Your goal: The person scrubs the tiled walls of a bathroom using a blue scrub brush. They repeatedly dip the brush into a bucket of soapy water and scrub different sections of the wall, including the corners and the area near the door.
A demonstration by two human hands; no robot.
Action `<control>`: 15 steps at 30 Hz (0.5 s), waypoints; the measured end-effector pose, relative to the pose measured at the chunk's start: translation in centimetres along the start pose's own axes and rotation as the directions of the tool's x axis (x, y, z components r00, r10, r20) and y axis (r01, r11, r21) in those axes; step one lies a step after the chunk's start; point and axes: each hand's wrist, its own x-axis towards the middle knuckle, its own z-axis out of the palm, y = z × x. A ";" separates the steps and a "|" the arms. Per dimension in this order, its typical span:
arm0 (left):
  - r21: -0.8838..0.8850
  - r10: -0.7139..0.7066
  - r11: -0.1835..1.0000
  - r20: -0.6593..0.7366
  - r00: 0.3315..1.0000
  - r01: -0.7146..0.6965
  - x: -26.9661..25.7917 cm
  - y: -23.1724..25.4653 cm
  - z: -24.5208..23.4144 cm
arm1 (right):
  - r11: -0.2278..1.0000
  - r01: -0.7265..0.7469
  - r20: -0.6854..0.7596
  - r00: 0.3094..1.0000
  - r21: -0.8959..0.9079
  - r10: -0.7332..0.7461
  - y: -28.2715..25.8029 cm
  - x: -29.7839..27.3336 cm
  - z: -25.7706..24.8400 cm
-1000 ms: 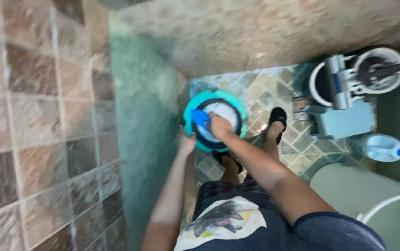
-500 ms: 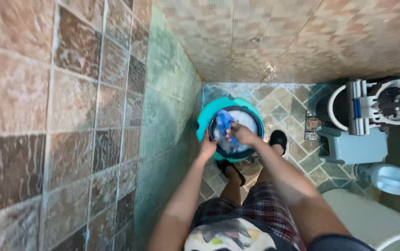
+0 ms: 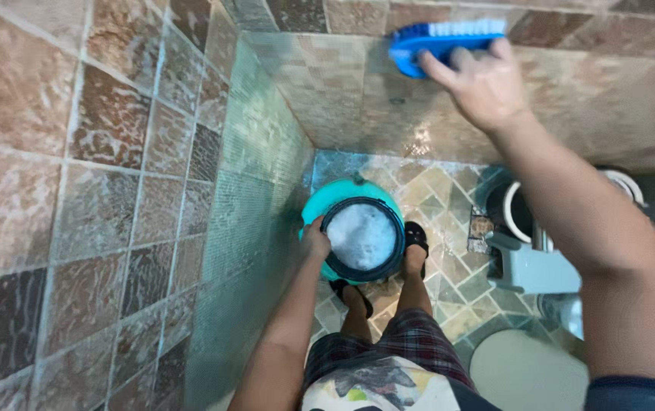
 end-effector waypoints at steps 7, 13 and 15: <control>0.058 0.054 0.997 -0.042 0.998 -0.051 0.3 2.0 -0.4 | 0.990 -0.137 -0.186 0.974 -0.022 0.131 2.8 -0.6 1.0; -0.196 -0.054 0.979 -0.039 0.998 0.046 1.6 3.4 0.0 | 0.988 0.151 0.002 0.989 -0.034 -0.151 -0.2 -1.8 2.3; 0.019 0.131 0.991 -0.106 0.986 -0.130 1.5 3.7 0.0 | 0.985 0.119 0.066 0.992 -0.124 -0.111 1.3 -2.1 2.3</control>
